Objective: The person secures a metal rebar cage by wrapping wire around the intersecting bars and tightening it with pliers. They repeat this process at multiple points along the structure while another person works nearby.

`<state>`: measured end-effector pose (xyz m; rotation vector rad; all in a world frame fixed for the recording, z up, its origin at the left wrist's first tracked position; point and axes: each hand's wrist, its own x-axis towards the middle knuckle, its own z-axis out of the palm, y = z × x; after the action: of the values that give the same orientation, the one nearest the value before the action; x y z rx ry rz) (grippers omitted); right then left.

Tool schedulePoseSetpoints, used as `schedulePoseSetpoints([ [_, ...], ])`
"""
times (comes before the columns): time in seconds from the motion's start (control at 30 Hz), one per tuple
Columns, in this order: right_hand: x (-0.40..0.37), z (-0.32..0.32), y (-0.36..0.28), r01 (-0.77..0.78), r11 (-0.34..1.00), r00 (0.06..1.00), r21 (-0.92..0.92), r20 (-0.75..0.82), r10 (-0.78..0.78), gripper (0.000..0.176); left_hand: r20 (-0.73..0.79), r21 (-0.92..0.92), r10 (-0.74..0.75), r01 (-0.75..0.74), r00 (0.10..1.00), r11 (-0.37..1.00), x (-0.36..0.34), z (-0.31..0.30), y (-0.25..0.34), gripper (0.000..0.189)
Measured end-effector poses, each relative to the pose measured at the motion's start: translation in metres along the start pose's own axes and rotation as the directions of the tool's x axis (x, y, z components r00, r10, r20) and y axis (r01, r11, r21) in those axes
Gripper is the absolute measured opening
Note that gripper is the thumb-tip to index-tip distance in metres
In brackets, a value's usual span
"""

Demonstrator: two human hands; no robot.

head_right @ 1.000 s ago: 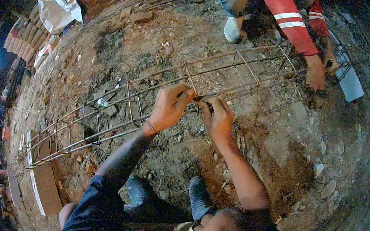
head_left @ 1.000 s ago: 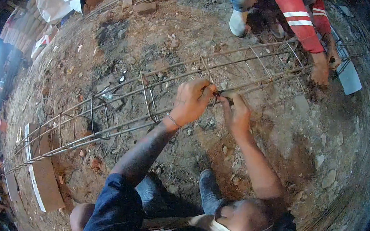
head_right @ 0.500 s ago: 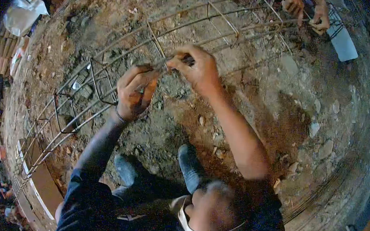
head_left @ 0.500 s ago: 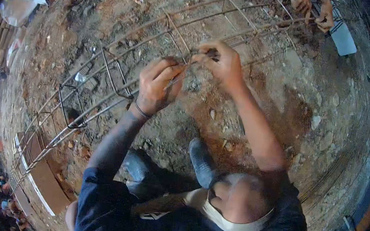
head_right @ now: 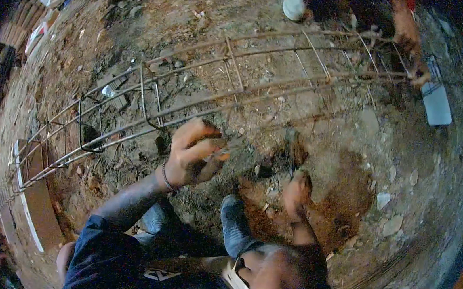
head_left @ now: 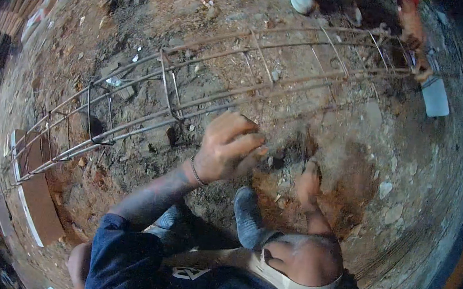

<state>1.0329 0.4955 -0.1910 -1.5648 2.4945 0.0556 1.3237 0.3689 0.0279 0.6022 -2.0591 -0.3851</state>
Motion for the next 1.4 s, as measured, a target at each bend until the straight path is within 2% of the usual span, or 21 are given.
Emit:
schedulePoseSetpoints([
  [0.03,-0.003,-0.013,-0.003,-0.088,0.961,0.996,0.264,0.026,0.084,0.042,-0.007,-0.014,-0.026,0.025,1.000,1.000,0.004,-0.001,0.005,0.022],
  [0.07,-0.007,-0.033,-0.007,-0.176,0.848,0.984,0.500,0.080,0.157,0.038,-0.026,-0.009,-0.038,0.038,0.999,0.999,0.004,-0.001,0.005,0.022],
  [0.13,-0.009,-0.070,-0.002,-0.132,0.855,0.989,0.501,0.128,0.077,0.033,-0.047,-0.059,-0.028,0.025,0.999,0.998,0.004,-0.001,0.004,0.023],
  [0.17,-0.001,-0.086,0.006,0.194,0.918,0.981,0.346,-0.061,-0.184,0.032,-0.037,-0.064,-0.035,0.032,0.999,0.997,0.002,-0.001,0.001,0.024],
  [0.2,0.003,-0.106,0.017,-0.015,0.846,0.966,0.533,0.228,-0.126,0.032,-0.056,-0.072,-0.038,0.034,0.998,0.997,0.001,-0.001,0.000,0.024],
  [0.23,0.004,-0.148,0.006,-0.287,0.758,0.866,0.586,0.497,-0.056,0.032,-0.058,-0.095,-0.035,0.029,0.998,0.995,0.001,-0.003,0.000,0.025],
  [0.27,0.008,-0.160,0.010,-0.289,0.770,0.866,0.569,0.498,-0.043,0.032,-0.056,-0.123,-0.033,0.026,0.998,0.992,0.001,-0.004,0.000,0.025],
  [0.3,0.012,-0.171,0.022,-0.034,0.772,0.951,0.634,0.258,-0.170,0.030,-0.056,-0.128,-0.046,0.039,0.997,0.991,0.000,-0.004,0.000,0.026],
  [0.37,0.013,-0.220,0.001,0.227,0.752,0.956,0.618,0.004,-0.292,0.030,-0.065,-0.145,-0.047,0.037,0.997,0.989,-0.005,0.001,-0.004,0.027],
  [0.4,0.012,-0.279,-0.045,0.089,0.776,0.917,0.624,0.254,-0.309,0.031,-0.064,-0.141,-0.042,0.033,0.997,0.989,-0.006,0.002,-0.006,0.027],
  [0.43,0.011,-0.312,-0.072,-0.048,0.802,0.816,0.595,0.486,-0.312,0.033,-0.075,-0.152,-0.044,0.032,0.996,0.988,-0.006,0.000,-0.007,0.027],
  [0.57,0.004,-0.332,-0.076,-0.164,0.735,0.736,0.658,0.578,-0.353,0.052,-0.032,-0.205,-0.068,0.060,0.997,0.977,-0.010,-0.006,-0.010,0.028],
  [0.67,0.001,-0.353,-0.100,-0.101,0.850,0.676,0.516,0.663,-0.322,0.056,-0.064,-0.229,-0.068,0.052,0.996,0.972,-0.008,-0.004,-0.007,0.027],
  [0.7,-0.002,-0.360,-0.112,-0.198,0.819,0.693,0.539,0.668,-0.272,0.035,-0.069,-0.223,-0.061,0.045,0.996,0.974,-0.007,-0.004,-0.006,0.026],
  [0.8,-0.001,-0.373,-0.135,-0.287,0.784,0.711,0.551,0.671,-0.210,0.031,-0.051,-0.248,-0.025,0.012,0.998,0.969,-0.003,-0.006,-0.006,0.024],
  [0.93,0.003,-0.378,-0.140,-0.239,0.845,0.695,0.478,0.692,-0.195,0.024,-0.020,-0.259,-0.027,0.021,0.999,0.966,-0.006,-0.004,-0.006,0.024],
  [1.07,0.004,-0.382,-0.150,-0.166,0.893,0.690,0.419,0.696,-0.198,0.022,-0.074,-0.256,-0.022,0.002,0.997,0.967,-0.004,-0.001,-0.003,0.025],
  [1.13,0.009,-0.385,-0.148,0.068,0.934,0.641,0.350,0.703,-0.310,0.024,-0.075,-0.238,-0.029,0.010,0.997,0.971,-0.003,-0.003,-0.002,0.025],
  [1.27,0.006,-0.389,-0.155,0.046,0.947,0.653,0.317,0.708,-0.268,0.026,-0.065,-0.227,-0.024,0.009,0.998,0.974,-0.007,0.003,-0.003,0.024],
  [1.37,0.003,-0.391,-0.162,0.053,0.931,0.686,0.361,0.664,-0.296,0.019,-0.079,-0.220,-0.005,-0.012,0.997,0.975,-0.006,0.000,-0.004,0.025],
  [1.4,0.001,-0.393,-0.162,0.014,0.951,0.706,0.309,0.670,-0.228,0.018,-0.057,-0.253,-0.014,-0.001,0.998,0.967,-0.005,-0.003,-0.002,0.028],
])
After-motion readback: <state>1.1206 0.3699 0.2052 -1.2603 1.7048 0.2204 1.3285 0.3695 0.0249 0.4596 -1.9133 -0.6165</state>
